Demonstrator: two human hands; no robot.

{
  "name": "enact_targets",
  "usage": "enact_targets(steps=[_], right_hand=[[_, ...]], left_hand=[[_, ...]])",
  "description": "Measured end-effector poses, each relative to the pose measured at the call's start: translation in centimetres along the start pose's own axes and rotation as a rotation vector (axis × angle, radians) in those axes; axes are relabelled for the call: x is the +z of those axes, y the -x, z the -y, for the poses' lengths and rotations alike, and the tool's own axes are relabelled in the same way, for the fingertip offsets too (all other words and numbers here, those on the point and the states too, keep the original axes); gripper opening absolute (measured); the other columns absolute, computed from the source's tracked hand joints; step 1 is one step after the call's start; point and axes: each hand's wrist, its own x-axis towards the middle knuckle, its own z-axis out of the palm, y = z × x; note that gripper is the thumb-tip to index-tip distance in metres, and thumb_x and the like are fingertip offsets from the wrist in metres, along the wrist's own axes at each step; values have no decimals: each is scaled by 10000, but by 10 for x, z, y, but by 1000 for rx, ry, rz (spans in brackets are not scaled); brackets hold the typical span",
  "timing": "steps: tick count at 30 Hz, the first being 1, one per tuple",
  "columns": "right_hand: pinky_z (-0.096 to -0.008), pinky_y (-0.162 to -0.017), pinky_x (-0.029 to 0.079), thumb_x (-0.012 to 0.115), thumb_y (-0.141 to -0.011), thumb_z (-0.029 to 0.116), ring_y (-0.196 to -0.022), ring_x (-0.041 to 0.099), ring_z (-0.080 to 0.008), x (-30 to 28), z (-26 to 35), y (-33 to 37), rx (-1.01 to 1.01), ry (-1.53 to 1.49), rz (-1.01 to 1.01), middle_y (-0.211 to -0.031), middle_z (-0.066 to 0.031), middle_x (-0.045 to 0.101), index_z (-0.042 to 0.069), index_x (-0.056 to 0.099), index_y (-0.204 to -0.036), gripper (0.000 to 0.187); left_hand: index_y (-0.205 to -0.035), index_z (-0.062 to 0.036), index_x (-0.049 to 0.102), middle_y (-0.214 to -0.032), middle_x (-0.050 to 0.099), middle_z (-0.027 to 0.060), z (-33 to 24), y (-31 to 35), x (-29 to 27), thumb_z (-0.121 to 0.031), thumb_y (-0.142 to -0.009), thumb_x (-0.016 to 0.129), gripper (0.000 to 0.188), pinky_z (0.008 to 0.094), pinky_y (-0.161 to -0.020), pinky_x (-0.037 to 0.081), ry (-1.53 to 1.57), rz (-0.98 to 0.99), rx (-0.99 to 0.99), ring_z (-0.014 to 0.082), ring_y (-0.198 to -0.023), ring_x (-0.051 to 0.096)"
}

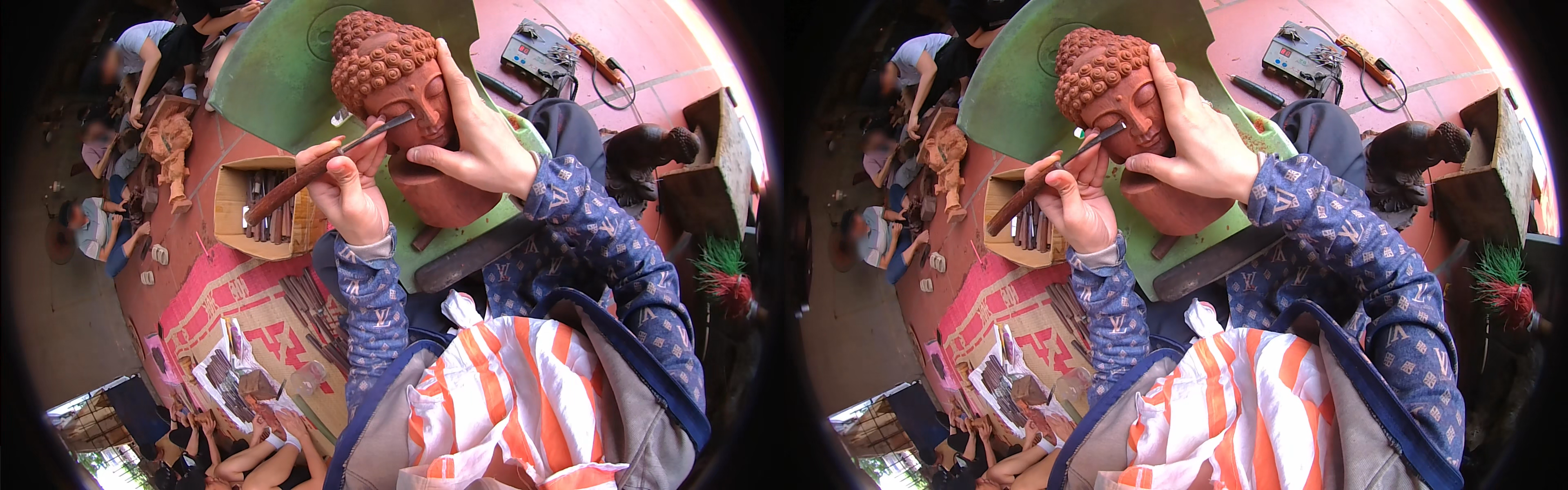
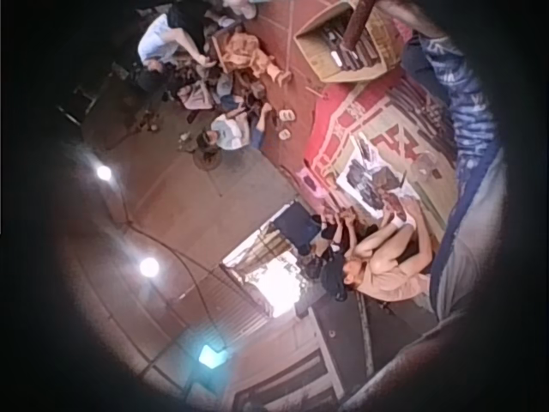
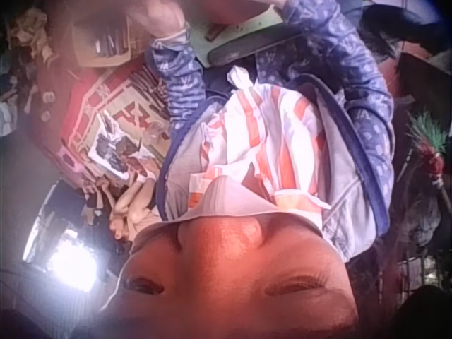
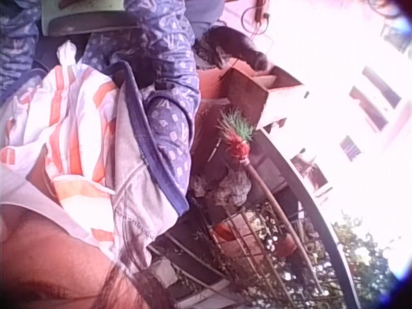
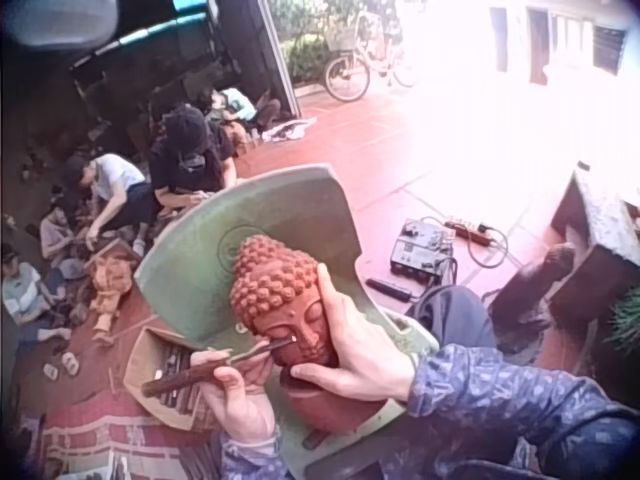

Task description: The person carves a wooden Buddha head using a chisel and mallet. They refine the facial features, including the eyes, nose, and mouth, by striking the chisel with the mallet and making precise adjustments.

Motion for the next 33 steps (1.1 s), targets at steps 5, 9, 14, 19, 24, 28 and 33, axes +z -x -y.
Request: enact_targets(steps=[5, 9, 14, 19, 24, 28, 33], right_hand=[[-468, -913, 445, 761, -706, 399, -1098, 500, -467, -2, -4, 0, -3, -11, 0, -1228, -318, 423, 41, -18, -1484, 1157], [-466, -907, 448, 765, -699, 409, -1091, 507, -459, -2, -3, 0, 10, -35, 0, -1226, -311, 430, 52, -10, -1487, 1161], [-466, -905, 451, 766, -694, 418, -1096, 507, -457, -2, -4, 0, 4, -29, -13, -1226, -305, 434, 60, -1, -1489, 1161], [-475, -906, 451, 761, -695, 424, -1106, 503, -460, -1, -4, 0, 1, -14, -25, -1238, -306, 424, 57, 3, -1489, 1158], [-482, -908, 451, 758, -697, 421, -1109, 499, -467, 1, -1, 0, 18, -12, -13, -1244, -304, 418, 56, 2, -1490, 1155], [-483, -904, 452, 758, -695, 415, -1102, 502, -468, 0, -3, 0, 15, -5, -22, -1237, -300, 419, 57, 2, -1490, 1154], [-481, -905, 450, 762, -691, 422, -1092, 507, -464, -2, -2, 0, 36, -37, -10, -1229, -296, 419, 65, 13, -1491, 1153]], left_hand=[[-1105, -89, 345, -1007, 623, 287, 1, 0, 0, -409, -954, 475, 377, 436, -845, 563, 70, -22, -25, 387, -1004, 633], [-1105, -100, 340, -999, 629, 278, -2, -1, 2, -414, -962, 456, 365, 441, -836, 566, 29, -52, -4, 386, -997, 637], [-1097, -102, 336, -1039, 611, 280, 0, 2, 8, -417, -965, 452, 361, 448, -824, 570, 27, -109, 20, 384, -991, 640], [-1100, -102, 333, -1056, 596, 277, 2, 5, 12, -405, -960, 471, 361, 437, -813, 576, 6, -131, 45, 382, -983, 643], [-1100, -101, 334, -1055, 596, 269, 3, 7, 14, -399, -954, 488, 366, 429, -806, 579, -28, -140, 88, 395, -991, 636], [-1101, -96, 339, -1048, 595, 246, 8, 8, 14, -400, -952, 487, 369, 436, -817, 576, -15, -114, 82, 408, -1004, 627], [-1113, -86, 359, -1053, 609, 308, 5, 7, 9, -386, -993, 370, 323, 499, -904, 527, -14, -90, 79, 398, -1033, 617]])
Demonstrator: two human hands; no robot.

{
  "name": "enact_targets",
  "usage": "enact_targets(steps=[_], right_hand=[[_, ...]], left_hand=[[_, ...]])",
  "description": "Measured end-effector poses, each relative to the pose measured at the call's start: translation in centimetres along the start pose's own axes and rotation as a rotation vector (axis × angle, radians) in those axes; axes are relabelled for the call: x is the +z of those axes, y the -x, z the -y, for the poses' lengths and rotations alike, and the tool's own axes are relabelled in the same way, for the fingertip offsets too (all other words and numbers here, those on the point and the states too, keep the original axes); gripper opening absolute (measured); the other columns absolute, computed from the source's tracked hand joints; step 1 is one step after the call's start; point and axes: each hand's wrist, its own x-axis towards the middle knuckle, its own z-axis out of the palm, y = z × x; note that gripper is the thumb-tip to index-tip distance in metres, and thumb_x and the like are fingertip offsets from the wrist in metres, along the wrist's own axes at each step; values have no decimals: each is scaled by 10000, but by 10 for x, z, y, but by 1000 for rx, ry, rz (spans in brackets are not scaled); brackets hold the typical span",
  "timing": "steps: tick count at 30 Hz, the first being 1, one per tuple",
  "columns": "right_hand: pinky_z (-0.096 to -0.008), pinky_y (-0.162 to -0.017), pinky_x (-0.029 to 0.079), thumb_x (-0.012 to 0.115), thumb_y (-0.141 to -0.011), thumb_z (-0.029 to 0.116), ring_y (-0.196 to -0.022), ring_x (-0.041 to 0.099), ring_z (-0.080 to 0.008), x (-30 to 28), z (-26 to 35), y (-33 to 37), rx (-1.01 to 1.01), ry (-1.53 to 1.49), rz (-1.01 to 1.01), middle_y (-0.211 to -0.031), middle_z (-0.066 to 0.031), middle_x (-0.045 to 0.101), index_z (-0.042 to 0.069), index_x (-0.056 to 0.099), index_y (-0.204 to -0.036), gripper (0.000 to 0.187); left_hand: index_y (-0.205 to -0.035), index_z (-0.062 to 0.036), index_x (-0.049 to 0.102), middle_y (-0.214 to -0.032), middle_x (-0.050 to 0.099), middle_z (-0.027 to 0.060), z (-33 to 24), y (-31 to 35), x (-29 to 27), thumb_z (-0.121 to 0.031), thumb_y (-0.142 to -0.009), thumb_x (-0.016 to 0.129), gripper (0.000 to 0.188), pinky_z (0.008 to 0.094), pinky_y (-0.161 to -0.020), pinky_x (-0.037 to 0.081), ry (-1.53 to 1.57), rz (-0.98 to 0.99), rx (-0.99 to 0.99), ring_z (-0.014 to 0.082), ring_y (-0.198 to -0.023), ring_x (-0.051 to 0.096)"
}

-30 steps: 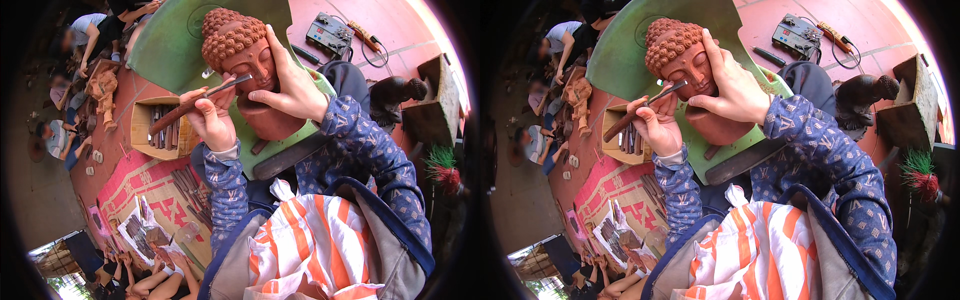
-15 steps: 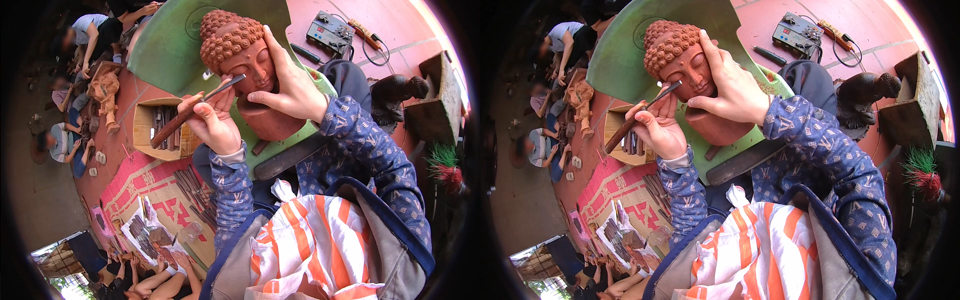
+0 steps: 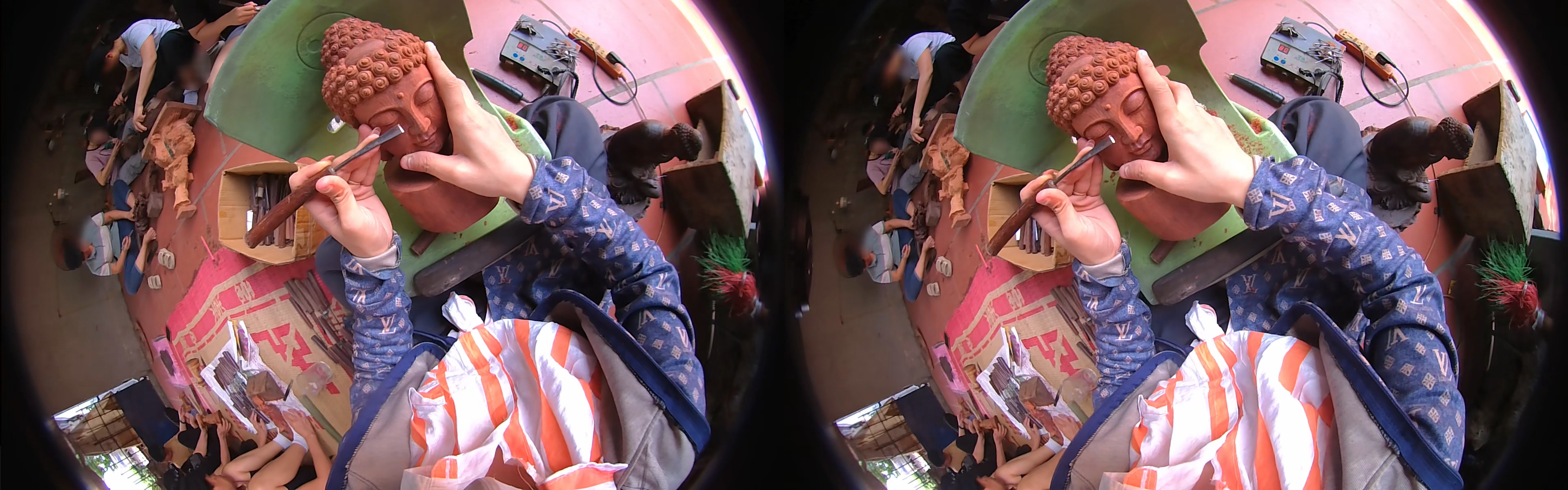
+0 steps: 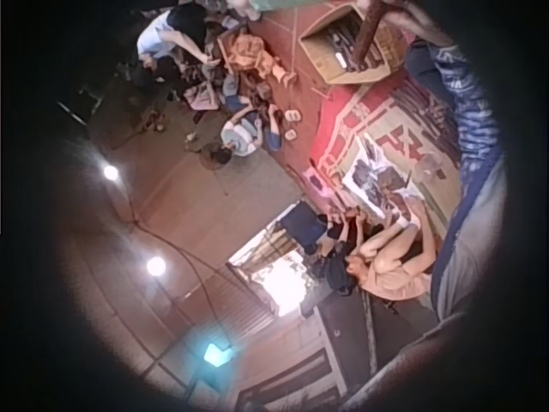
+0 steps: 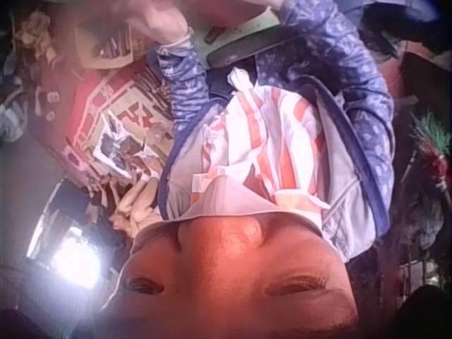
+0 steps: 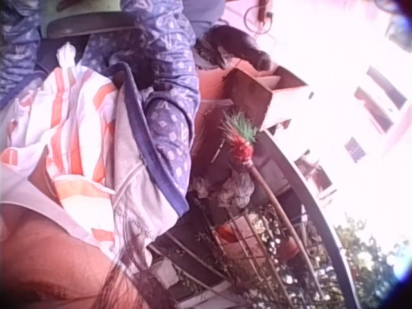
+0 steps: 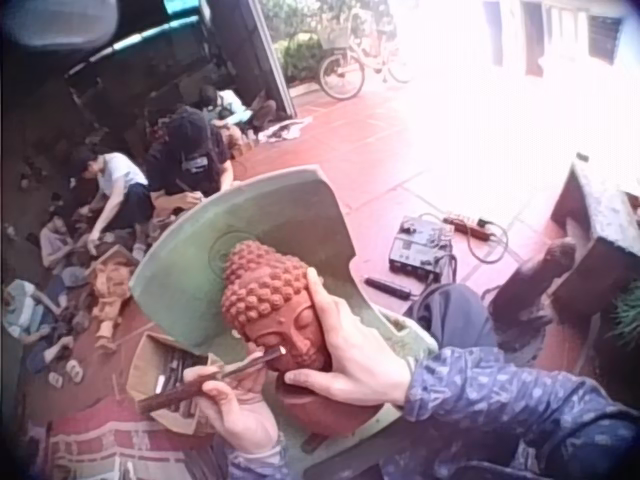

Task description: The person carves a wooden Buddha head using a chisel and mallet. They refine the facial features, including the eyes, nose, and mouth, by striking the chisel with the mallet and making precise adjustments.

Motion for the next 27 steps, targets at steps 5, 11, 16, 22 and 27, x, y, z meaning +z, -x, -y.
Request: enact_targets(steps=[5, 11, 16, 22, 27], right_hand=[[-476, -909, 447, 762, -692, 436, -1098, 503, -461, -1, 1, 0, 7, -6, 7, -1222, -294, 422, 72, 22, -1493, 1150], [-479, -908, 447, 758, -693, 433, -1094, 504, -464, 1, 0, -1, -20, -6, -17, -1221, -296, 422, 71, 20, -1493, 1146], [-487, -907, 447, 754, -688, 425, -1103, 498, -473, 2, 1, -1, -2, 9, -11, -1244, -304, 409, 64, 13, -1492, 1151], [-492, -908, 448, 752, -689, 423, -1111, 492, -483, 4, -1, 1, -26, 35, -23, -1260, -320, 394, 50, 2, -1488, 1157], [-490, -904, 451, 751, -695, 423, -1105, 495, -484, 4, -1, 1, -32, 34, -17, -1252, -325, 396, 46, -2, -1487, 1156]], left_hand=[[-1123, -90, 345, -1062, 603, 316, -2, -1, 0, -398, -996, 352, 333, 518, -906, 520, -29, -2, 14, 414, -1035, 611], [-1119, -97, 335, -1063, 599, 327, -1, -1, 3, -410, -997, 343, 335, 516, -907, 520, -26, -29, 28, 418, -1032, 611], [-1112, -104, 336, -1048, 608, 321, -2, 1, 6, -403, -997, 351, 321, 495, -888, 536, -64, -40, 42, 403, -1013, 624], [-1109, -105, 337, -1025, 622, 304, -2, -1, 5, -395, -995, 369, 313, 487, -885, 541, -44, -35, 9, 391, -1005, 631], [-1092, -102, 335, -982, 626, 269, -2, -1, 4, -395, -954, 489, 358, 440, -821, 572, 5, -36, -14, 397, -991, 635]])
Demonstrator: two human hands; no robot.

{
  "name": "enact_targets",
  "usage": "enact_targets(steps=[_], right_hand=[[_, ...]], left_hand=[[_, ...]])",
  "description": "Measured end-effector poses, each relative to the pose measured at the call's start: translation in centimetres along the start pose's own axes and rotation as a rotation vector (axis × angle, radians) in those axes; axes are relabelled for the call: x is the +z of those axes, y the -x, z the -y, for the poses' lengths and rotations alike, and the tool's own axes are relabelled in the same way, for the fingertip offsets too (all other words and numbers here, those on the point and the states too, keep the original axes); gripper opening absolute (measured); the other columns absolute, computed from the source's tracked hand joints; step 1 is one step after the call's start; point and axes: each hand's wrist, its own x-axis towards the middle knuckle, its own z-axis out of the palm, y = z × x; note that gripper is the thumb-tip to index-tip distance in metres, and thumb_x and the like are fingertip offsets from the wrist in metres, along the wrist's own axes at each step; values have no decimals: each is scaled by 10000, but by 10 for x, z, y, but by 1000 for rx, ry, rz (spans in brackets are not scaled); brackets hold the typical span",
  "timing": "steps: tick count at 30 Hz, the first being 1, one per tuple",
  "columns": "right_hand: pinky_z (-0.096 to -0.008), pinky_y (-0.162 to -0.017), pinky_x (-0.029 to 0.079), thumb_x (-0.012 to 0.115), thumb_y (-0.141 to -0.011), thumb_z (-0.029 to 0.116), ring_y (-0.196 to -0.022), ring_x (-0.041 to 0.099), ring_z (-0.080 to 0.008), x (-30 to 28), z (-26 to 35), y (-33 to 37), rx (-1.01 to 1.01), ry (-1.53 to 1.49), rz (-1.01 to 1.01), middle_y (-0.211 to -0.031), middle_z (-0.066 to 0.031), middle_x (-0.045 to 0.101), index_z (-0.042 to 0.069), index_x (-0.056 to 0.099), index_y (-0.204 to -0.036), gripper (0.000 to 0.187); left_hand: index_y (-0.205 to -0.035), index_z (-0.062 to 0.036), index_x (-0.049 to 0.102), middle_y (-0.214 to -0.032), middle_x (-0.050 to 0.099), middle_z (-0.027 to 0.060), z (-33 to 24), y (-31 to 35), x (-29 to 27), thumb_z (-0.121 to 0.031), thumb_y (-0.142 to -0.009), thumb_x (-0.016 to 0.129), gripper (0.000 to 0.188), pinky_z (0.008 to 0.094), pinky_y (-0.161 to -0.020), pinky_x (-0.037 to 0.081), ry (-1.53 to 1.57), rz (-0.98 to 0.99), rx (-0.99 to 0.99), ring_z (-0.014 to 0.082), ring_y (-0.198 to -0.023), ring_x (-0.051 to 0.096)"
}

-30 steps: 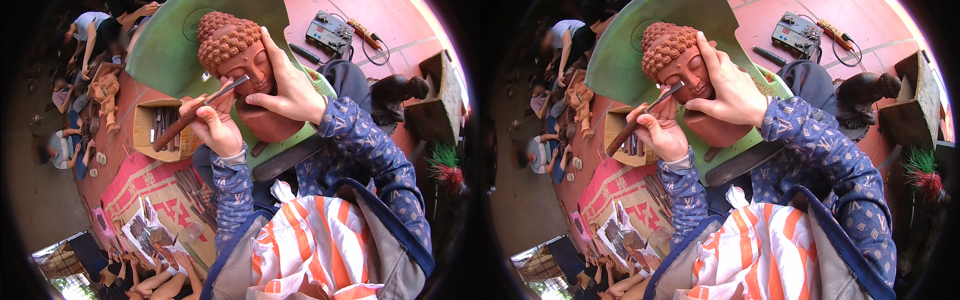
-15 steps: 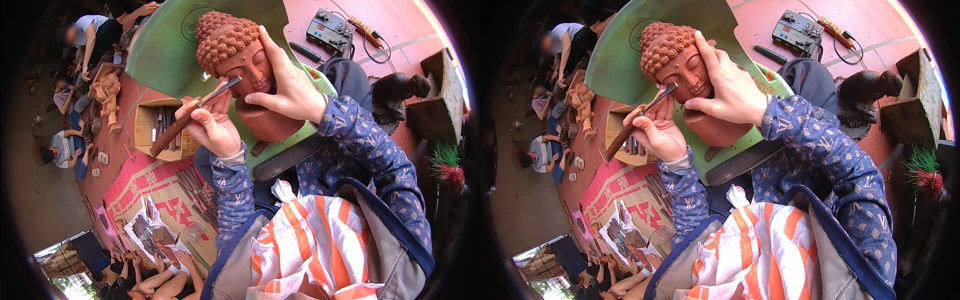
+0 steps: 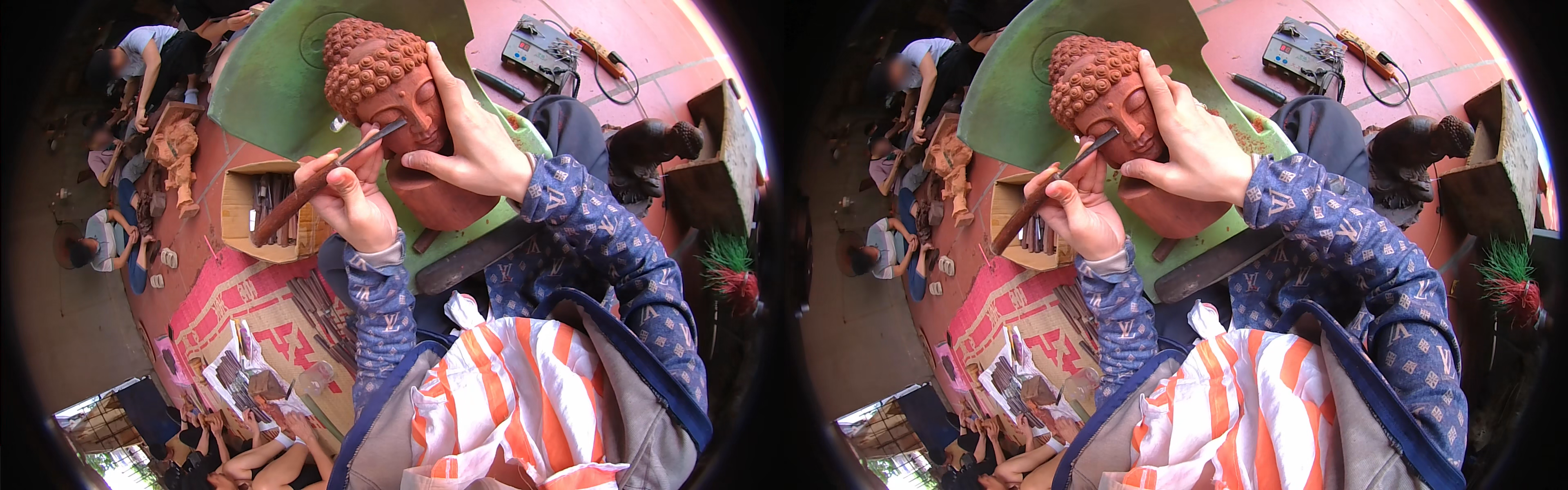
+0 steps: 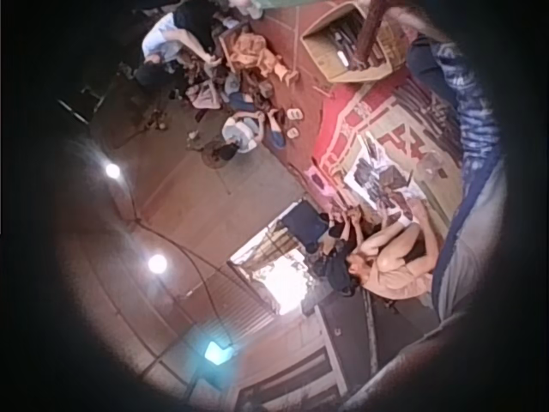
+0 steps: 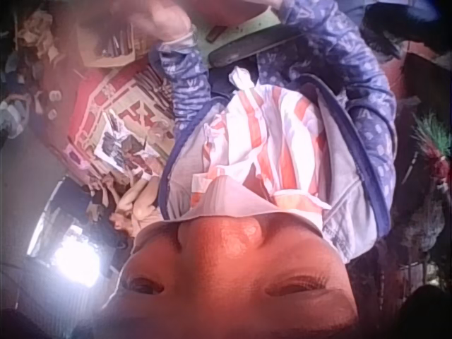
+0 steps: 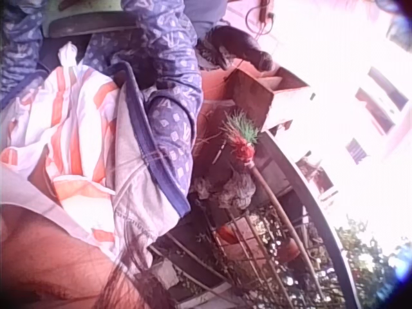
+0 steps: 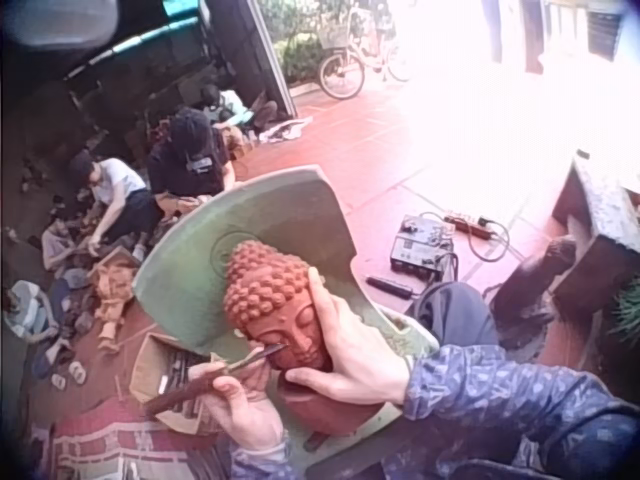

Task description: The person carves a wooden Buddha head using a chisel and mallet. They refine the facial features, including the eyes, nose, and mouth, by striking the chisel with the mallet and making precise adjustments.

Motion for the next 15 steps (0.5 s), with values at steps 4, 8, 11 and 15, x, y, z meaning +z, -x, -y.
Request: enact_targets(steps=[4, 8, 11, 15], right_hand=[[-483, -901, 453, 753, -699, 425, -1090, 503, -479, -2, 0, 0, 12, -18, 22, -1227, -317, 409, 53, -2, -1489, 1154], [-477, -899, 454, 753, -702, 436, -1079, 511, -470, -4, 0, 0, 23, -40, 32, -1207, -303, 423, 66, 3, -1491, 1149], [-480, -896, 454, 751, -705, 441, -1082, 511, -465, -3, 0, 0, 7, -30, 15, -1209, -296, 426, 71, 7, -1492, 1144], [-482, -895, 453, 752, -703, 440, -1089, 509, -462, -4, -1, -1, 3, -22, 11, -1221, -296, 423, 69, 9, -1491, 1145]], left_hand=[[-1092, -99, 345, -991, 626, 256, -1, 2, 0, -403, -944, 498, 372, 444, -828, 571, 4, 7, -30, 390, -1010, 628], [-1098, -102, 342, -1014, 619, 249, 0, 2, -4, -401, -947, 489, 366, 451, -838, 567, 23, 34, -1, 393, -1020, 623], [-1104, -106, 331, -1040, 605, 247, 1, 1, -4, -408, -952, 472, 367, 457, -837, 566, 9, 26, 29, 400, -1016, 623], [-1113, -82, 333, -1053, 603, 299, -1, 2, -1, -402, -992, 371, 345, 509, -893, 532, -44, 44, 56, 409, -1025, 617]])
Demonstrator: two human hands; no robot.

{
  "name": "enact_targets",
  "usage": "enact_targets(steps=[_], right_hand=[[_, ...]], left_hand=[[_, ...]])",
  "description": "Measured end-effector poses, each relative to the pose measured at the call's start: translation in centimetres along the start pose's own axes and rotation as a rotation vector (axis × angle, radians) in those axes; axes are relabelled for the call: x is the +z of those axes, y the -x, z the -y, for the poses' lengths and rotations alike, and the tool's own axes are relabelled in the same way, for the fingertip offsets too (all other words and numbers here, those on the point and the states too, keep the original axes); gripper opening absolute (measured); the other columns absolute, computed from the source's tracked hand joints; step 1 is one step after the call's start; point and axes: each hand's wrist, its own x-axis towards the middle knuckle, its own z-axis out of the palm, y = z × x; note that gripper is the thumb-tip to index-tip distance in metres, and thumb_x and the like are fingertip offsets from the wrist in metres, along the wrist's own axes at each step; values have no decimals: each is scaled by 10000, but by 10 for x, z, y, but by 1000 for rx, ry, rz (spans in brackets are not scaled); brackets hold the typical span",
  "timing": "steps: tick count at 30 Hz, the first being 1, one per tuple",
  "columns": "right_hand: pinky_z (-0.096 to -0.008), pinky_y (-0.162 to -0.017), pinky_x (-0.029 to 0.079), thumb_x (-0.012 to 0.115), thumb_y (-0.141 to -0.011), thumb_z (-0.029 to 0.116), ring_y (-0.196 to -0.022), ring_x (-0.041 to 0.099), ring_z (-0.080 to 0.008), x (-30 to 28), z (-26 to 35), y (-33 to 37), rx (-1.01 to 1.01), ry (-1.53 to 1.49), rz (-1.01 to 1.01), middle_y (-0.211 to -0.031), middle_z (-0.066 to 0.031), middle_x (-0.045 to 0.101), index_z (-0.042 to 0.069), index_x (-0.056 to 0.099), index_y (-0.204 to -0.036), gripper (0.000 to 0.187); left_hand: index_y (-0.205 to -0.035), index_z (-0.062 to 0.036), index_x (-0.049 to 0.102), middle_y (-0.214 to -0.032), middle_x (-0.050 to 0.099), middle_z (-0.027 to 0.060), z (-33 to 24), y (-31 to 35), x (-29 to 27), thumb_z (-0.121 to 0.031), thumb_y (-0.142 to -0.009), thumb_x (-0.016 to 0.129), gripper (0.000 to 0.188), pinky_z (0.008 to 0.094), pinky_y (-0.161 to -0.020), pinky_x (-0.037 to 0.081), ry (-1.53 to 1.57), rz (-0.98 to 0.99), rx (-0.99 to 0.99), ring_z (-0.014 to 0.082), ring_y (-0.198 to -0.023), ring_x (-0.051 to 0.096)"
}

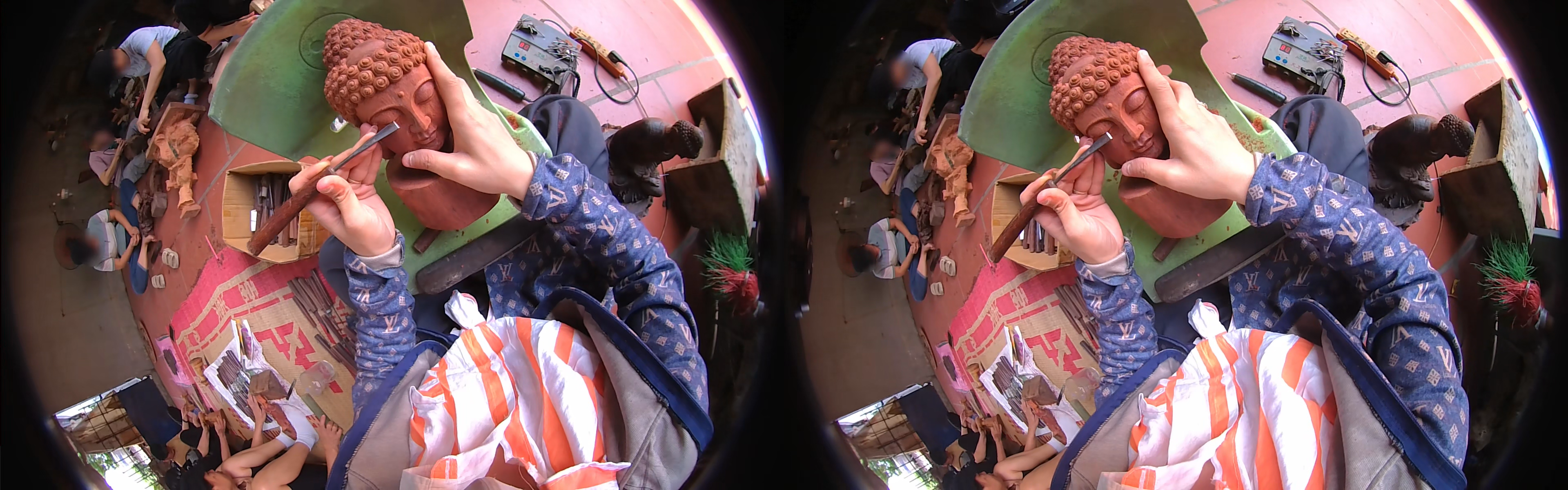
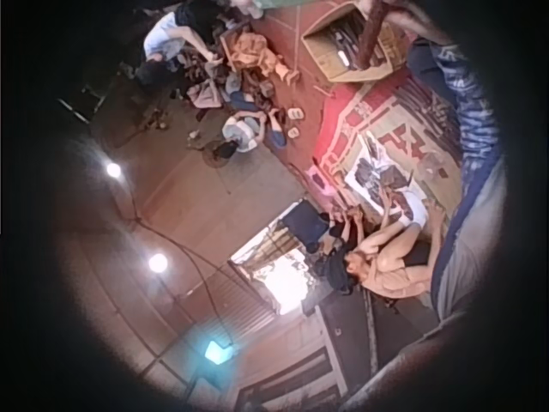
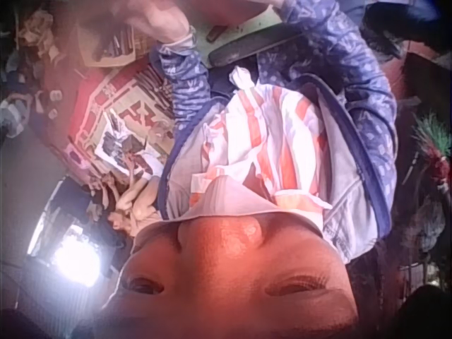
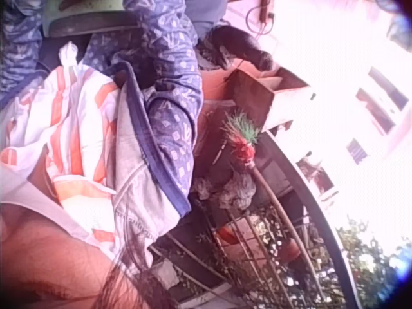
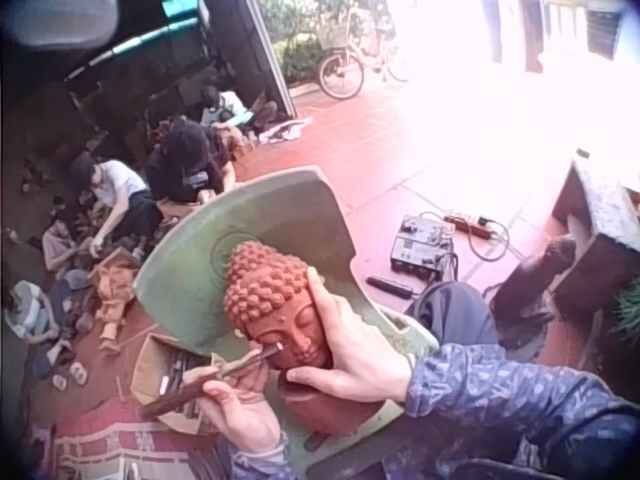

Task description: The person carves a wooden Buddha head using a chisel and mallet. They refine the facial features, including the eyes, nose, and mouth, by striking the chisel with the mallet and making precise adjustments.

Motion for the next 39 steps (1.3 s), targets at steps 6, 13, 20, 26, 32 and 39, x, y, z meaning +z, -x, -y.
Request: enact_targets(steps=[6, 13, 20, 26, 32, 39], right_hand=[[-478, -902, 452, 752, -700, 429, -1097, 506, -461, 0, 2, -1, 9, -22, 0, -1234, -300, 418, 69, 17, -1492, 1139], [-434, -984, 390, 774, -702, 358, -1181, 458, -434, -1, 5, 0, 44, -24, 22, -1296, -306, 397, 20, 24, -1483, 1134], [-488, -909, 450, 745, -696, 412, -1115, 494, -485, 3, 1, 1, 9, 2, -18, -1257, -325, 397, 61, 13, -1490, 1136], [-487, -913, 450, 745, -700, 403, -1122, 491, -483, 4, 0, 0, 0, 18, -18, -1266, -324, 390, 58, 5, -1489, 1136], [-478, -911, 452, 748, -702, 409, -1108, 499, -474, 3, 1, 1, 14, -24, 8, -1253, -319, 401, 66, 5, -1491, 1137], [-451, -947, 424, 767, -701, 380, -1134, 488, -450, -1, 3, 0, 28, -30, 11, -1261, -309, 411, 51, 21, -1488, 1133]], left_hand=[[-1113, -117, 311, -1048, 598, 286, 1, 1, 5, -419, -968, 436, 357, 468, -823, 568, -8, -60, 36, 412, -981, 634], [-1079, -108, 309, -1044, 590, 303, 4, 5, 11, -411, -969, 444, 350, 476, -818, 569, -36, -96, 62, 417, -947, 645], [-1077, -102, 311, -1062, 575, 287, 6, 7, 11, -405, -963, 463, 358, 484, -830, 565, -18, -118, 50, 418, -948, 644], [-1090, -104, 315, -1024, 598, 274, 4, 4, 9, -406, -960, 470, 363, 471, -848, 559, 20, -107, -29, 397, -965, 644], [-1102, -109, 326, -1026, 602, 277, 5, 6, 6, -411, -969, 442, 350, 464, -853, 558, -12, -79, -18, 396, -996, 633], [-1104, -112, 313, -1028, 599, 282, 5, 4, 6, -398, -980, 422, 330, 468, -836, 564, 22, -66, 44, 412, -994, 629]])
